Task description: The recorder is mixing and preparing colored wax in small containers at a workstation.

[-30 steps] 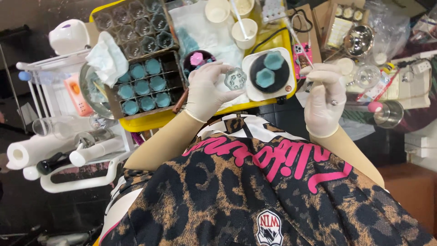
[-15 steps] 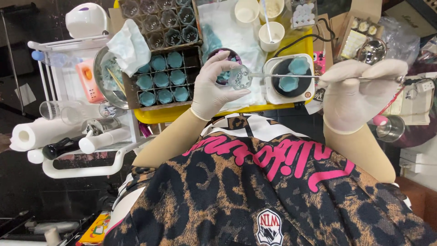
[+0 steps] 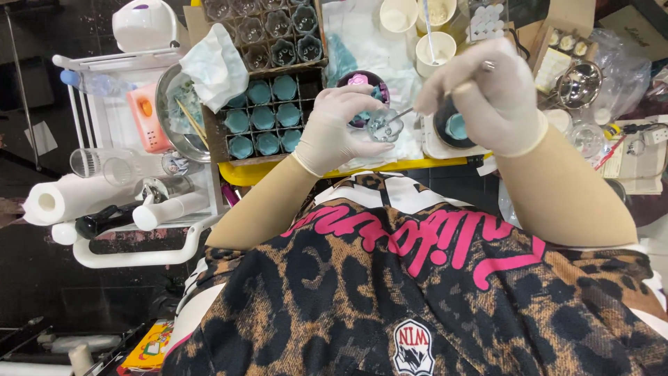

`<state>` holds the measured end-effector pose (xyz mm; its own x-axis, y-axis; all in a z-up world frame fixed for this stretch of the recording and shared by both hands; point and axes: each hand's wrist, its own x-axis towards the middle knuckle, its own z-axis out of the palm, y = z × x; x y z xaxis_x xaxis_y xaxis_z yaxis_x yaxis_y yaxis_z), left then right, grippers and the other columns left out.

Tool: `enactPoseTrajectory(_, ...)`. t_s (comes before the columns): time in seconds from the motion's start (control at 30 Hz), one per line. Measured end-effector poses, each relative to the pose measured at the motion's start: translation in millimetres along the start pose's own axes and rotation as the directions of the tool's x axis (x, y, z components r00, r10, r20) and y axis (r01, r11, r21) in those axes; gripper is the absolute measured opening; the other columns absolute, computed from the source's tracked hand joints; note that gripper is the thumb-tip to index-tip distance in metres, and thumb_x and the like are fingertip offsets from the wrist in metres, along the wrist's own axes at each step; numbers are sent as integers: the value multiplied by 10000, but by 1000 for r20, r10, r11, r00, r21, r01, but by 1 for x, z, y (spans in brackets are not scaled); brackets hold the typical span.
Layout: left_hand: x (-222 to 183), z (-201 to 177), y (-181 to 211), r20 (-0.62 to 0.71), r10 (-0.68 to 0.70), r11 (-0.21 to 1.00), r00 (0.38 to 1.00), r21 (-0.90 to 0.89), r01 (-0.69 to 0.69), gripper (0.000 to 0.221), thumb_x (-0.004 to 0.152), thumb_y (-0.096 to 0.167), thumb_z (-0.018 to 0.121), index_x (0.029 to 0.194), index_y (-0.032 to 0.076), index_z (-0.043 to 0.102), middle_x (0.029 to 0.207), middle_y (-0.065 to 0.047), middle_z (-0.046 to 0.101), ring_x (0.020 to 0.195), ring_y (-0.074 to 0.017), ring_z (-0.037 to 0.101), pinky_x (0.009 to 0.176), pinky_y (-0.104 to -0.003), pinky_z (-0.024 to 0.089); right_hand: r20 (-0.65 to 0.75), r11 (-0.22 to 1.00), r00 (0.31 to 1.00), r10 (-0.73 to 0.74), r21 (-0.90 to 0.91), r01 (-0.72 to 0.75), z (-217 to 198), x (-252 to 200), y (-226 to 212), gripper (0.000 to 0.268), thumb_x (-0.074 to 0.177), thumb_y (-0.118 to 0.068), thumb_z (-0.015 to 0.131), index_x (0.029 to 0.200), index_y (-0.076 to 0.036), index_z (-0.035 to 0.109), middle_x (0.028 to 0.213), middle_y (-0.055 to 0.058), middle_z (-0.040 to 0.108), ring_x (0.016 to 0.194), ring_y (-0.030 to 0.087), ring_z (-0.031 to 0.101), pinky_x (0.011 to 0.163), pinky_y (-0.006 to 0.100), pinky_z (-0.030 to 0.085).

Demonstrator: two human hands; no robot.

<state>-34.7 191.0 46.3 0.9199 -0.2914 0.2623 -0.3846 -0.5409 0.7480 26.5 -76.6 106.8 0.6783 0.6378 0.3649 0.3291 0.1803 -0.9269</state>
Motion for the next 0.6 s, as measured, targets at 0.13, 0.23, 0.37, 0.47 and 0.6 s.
enactPoseTrajectory(0.13, 1, -4, 1, 58, 26, 999, 998, 35, -28, 582, 666, 476, 911, 1100, 130, 740, 1246, -140, 690, 1241, -297, 584, 1097, -449, 344, 60, 998, 998, 23, 52, -26, 1, 20, 7, 88, 1204, -48, 464, 1129, -27, 423, 967, 177, 639, 897, 225, 694, 832, 320, 595)
enactPoseTrajectory(0.23, 2, -8, 0, 123, 21, 997, 992, 67, -29, 596, 674, 523, 904, 1083, 123, 737, 1211, -95, 716, 1282, -281, 594, 1110, -459, 341, 80, 998, 996, 31, -63, -26, -2, 28, 9, 87, 1180, -29, 455, 1102, -26, 416, 949, 184, 670, 832, 210, 670, 797, 315, 574)
enactPoseTrajectory(0.37, 1, -12, -1, 140, 20, 1000, 990, 21, -23, 579, 696, 527, 903, 1104, 142, 756, 1255, -100, 703, 1311, -293, 581, 1126, -444, 342, 13, 995, 996, 91, 49, -91, -8, 19, 14, 85, 1220, -50, 463, 1157, -43, 405, 898, 154, 627, 835, 200, 661, 801, 301, 566)
enactPoseTrajectory(0.47, 0, -12, -4, 126, 4, 1000, 992, -26, -1, 586, 694, 524, 902, 1115, 144, 758, 1282, -117, 691, 1301, -296, 577, 1134, -439, 344, 1, 996, 998, 71, 63, -70, -6, 15, 14, 84, 1218, -69, 462, 1161, -54, 402, 883, 163, 634, 811, 201, 660, 798, 303, 570)
enactPoseTrajectory(0.6, 0, -10, -4, 155, -4, 998, 988, -58, 13, 613, 683, 533, 908, 1121, 138, 744, 1293, -115, 692, 1303, -293, 576, 1138, -435, 351, -31, 992, 997, 67, 105, -64, -3, 19, 9, 93, 1239, -83, 459, 1178, -59, 393, 930, 168, 652, 867, 212, 683, 823, 305, 591)
